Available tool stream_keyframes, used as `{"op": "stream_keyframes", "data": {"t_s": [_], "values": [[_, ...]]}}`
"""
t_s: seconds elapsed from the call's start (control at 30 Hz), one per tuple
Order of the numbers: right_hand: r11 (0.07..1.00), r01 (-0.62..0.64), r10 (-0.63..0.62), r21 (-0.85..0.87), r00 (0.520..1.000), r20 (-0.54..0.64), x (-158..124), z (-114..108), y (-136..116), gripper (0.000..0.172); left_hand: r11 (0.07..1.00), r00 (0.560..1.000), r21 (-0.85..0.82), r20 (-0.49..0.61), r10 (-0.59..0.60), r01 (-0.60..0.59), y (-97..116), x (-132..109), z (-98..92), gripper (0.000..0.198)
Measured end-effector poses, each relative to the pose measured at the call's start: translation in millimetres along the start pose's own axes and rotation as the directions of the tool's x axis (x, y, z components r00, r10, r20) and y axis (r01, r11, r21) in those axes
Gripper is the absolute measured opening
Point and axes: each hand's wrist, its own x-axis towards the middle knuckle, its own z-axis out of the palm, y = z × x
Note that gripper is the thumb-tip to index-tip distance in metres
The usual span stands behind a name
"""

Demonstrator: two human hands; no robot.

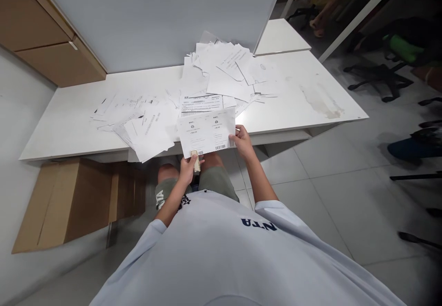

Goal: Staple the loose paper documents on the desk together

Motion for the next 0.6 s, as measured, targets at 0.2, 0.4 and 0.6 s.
{"op": "stream_keyframes", "data": {"t_s": [0.2,0.4,0.6], "values": [[1.0,-0.017,0.017,0.022,1.0,0.009,-12.1,8.7,0.2,0.04,0.999,0.999,-0.04,-0.041,0.026,-0.027,1.4,-5.3,-1.4,0.066],[0.999,-0.034,0.033,0.015,0.999,0.027,-21.7,11.6,-1.7,0.037,0.997,0.993,-0.056,-0.114,0.037,-0.043,4.5,-6.9,-0.8,0.056],[0.999,-0.035,0.035,-0.01,0.998,0.051,-26.8,10.0,0.2,0.036,0.999,0.984,-0.034,-0.178,0.022,-0.029,7.1,-8.9,-1.6,0.057]]}}
